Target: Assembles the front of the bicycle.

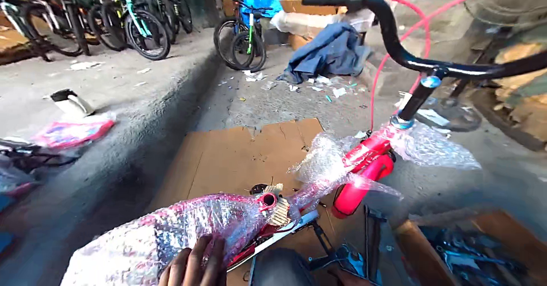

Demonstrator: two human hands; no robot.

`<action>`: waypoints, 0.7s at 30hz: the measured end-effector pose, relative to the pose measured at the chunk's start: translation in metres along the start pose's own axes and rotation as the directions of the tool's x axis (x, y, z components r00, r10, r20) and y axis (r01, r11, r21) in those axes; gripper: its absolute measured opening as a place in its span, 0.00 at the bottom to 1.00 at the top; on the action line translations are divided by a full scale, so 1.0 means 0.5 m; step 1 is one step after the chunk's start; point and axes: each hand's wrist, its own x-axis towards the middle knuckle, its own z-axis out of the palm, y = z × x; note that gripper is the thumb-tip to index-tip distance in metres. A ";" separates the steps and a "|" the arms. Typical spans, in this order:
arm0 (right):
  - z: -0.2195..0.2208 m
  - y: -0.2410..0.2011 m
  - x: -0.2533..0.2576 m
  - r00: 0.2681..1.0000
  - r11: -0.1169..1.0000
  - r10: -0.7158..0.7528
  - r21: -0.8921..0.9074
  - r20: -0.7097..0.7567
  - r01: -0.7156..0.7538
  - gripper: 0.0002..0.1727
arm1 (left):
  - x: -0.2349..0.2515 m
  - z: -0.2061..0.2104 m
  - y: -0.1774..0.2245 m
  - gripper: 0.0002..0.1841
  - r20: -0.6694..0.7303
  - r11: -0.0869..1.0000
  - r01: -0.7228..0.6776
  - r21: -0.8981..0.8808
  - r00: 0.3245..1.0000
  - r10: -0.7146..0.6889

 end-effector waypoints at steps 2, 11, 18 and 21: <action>-0.165 -0.001 -0.063 0.985 0.992 -0.109 0.042 -0.130 0.116 0.21 | 0.002 0.007 0.000 0.21 -0.012 1.000 0.015 -0.014 1.000 -0.015; -0.505 -0.093 -0.142 0.972 0.982 -0.183 -0.066 -0.148 0.175 0.28 | 0.030 0.041 -0.017 0.19 -0.114 0.998 0.036 -0.049 0.993 -0.041; -0.540 -0.115 -0.053 0.957 0.845 -0.254 -0.513 -0.141 0.149 0.22 | 0.017 0.060 -0.036 0.19 -0.173 0.996 -0.078 0.052 0.981 0.086; -0.583 -0.138 -0.039 0.945 0.817 -0.306 -0.541 -0.119 0.197 0.19 | 0.018 0.066 -0.036 0.17 -0.218 0.991 -0.078 0.106 0.971 0.100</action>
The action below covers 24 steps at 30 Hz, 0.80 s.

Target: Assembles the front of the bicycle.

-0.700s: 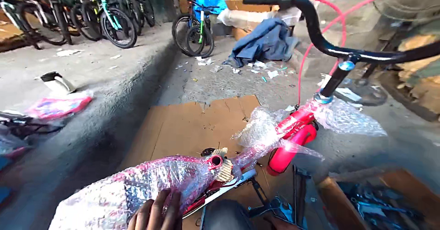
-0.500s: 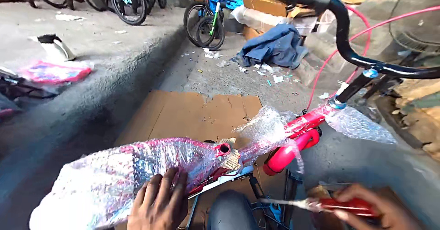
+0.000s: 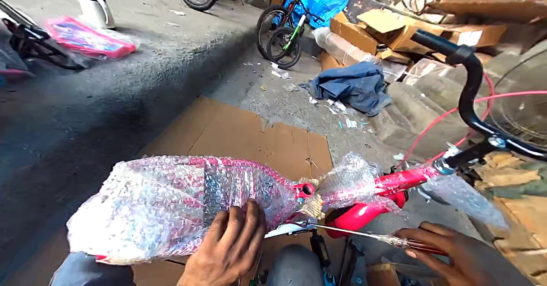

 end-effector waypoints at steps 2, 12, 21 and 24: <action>-0.028 0.009 0.003 1.000 1.000 -0.006 0.012 0.003 0.006 0.19 | -0.002 0.000 0.002 0.16 -0.002 1.000 -0.005 0.017 1.000 0.005; 0.047 0.009 0.011 0.966 0.971 -0.146 -0.220 -0.211 0.098 0.17 | 0.014 0.016 -0.018 0.16 0.014 1.000 0.009 -0.027 1.000 -0.008; 0.033 -0.031 0.113 0.902 0.868 -0.344 -0.454 -0.260 0.200 0.18 | 0.036 0.041 -0.036 0.16 0.066 0.990 0.076 -0.119 0.995 -0.069; 0.031 -0.034 0.130 0.903 0.859 -0.358 -0.463 -0.236 0.219 0.17 | 0.037 0.045 -0.037 0.16 0.059 0.988 0.081 -0.131 0.996 -0.074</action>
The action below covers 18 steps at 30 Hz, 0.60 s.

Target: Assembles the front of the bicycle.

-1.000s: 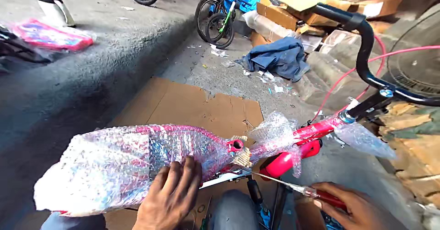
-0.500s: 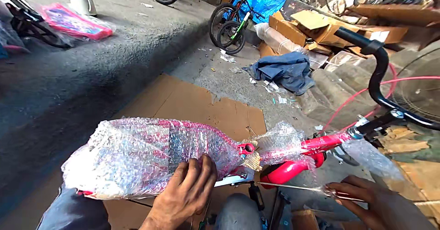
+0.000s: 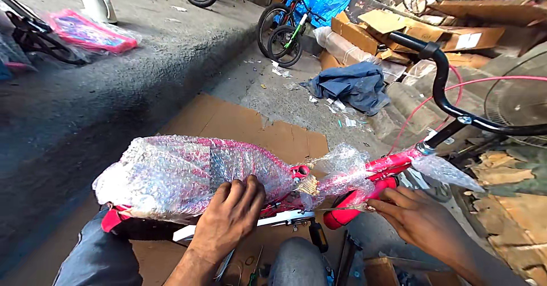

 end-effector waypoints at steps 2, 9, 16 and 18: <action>0.005 0.000 0.006 1.000 1.000 -0.008 0.021 0.007 0.008 0.17 | 0.000 0.000 0.000 0.16 -0.007 1.000 -0.002 0.003 1.000 0.002; 0.010 0.001 0.018 0.999 0.999 -0.024 0.026 0.034 0.023 0.16 | -0.003 0.000 0.001 0.17 -0.029 0.999 -0.010 0.046 1.000 0.012; 0.005 0.002 0.016 1.000 1.000 -0.018 0.010 0.025 0.018 0.16 | -0.002 0.004 0.000 0.17 -0.036 1.000 0.001 0.023 0.999 0.000; 0.008 0.003 0.014 1.000 1.000 -0.017 0.016 0.024 0.016 0.16 | 0.001 0.005 -0.002 0.17 -0.036 1.000 -0.002 0.021 0.999 0.003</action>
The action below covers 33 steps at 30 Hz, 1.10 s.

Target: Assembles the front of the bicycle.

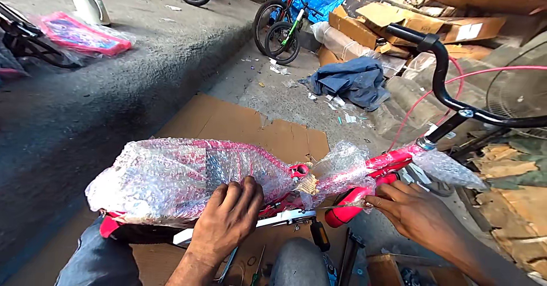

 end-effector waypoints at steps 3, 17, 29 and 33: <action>0.003 0.000 -0.003 1.000 1.000 0.001 -0.004 -0.001 -0.001 0.16 | 0.002 0.002 -0.002 0.17 0.004 1.000 0.002 -0.002 1.000 -0.002; -0.086 -0.111 0.114 0.925 0.910 -0.379 -0.175 0.017 0.376 0.09 | 0.005 0.004 -0.004 0.19 0.003 0.999 0.026 -0.040 1.000 -0.026; -0.072 -0.043 0.145 0.911 0.900 -0.407 -0.141 0.060 0.412 0.15 | 0.006 0.004 -0.001 0.18 -0.002 0.999 0.042 -0.029 0.999 -0.042; -0.061 0.011 0.147 0.933 0.957 -0.269 -0.044 0.238 0.287 0.12 | 0.003 0.003 0.009 0.18 -0.028 0.998 0.066 -0.009 0.997 -0.067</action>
